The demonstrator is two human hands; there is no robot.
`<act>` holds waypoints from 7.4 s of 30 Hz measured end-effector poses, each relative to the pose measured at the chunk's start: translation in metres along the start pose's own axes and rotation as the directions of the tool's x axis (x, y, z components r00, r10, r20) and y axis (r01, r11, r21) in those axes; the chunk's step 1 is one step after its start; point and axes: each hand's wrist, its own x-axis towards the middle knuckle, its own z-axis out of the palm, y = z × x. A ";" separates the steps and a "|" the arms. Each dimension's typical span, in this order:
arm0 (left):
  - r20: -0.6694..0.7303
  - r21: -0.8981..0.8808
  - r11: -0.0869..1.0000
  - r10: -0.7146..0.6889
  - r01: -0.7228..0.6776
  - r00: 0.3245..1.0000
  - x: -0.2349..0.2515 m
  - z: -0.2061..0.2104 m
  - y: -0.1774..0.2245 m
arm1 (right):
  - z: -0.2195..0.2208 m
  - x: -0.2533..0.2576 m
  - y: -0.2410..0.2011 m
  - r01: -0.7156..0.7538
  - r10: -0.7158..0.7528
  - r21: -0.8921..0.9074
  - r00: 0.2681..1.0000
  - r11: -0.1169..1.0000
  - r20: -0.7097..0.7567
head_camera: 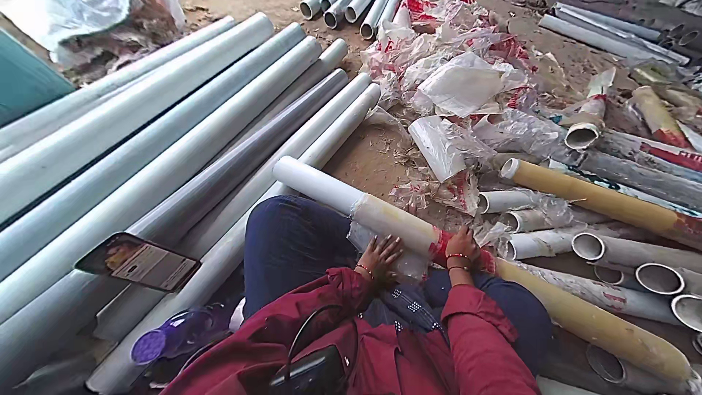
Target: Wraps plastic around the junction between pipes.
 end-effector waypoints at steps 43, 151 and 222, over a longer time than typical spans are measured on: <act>-0.196 -0.641 0.728 -0.460 0.242 0.866 -0.015 -0.060 -0.041 | -0.014 -0.060 -0.176 0.815 -0.801 -0.070 0.579 0.575 0.156; -0.769 -0.591 -0.007 -0.296 -0.807 0.566 -0.112 -0.125 0.090 | -0.148 -0.181 -0.034 0.851 -0.368 0.128 0.350 0.509 -0.861; -0.566 -0.424 0.841 -0.536 0.337 0.626 0.014 -0.061 -0.076 | 0.010 0.004 -0.022 0.185 -0.185 0.046 0.983 0.982 0.000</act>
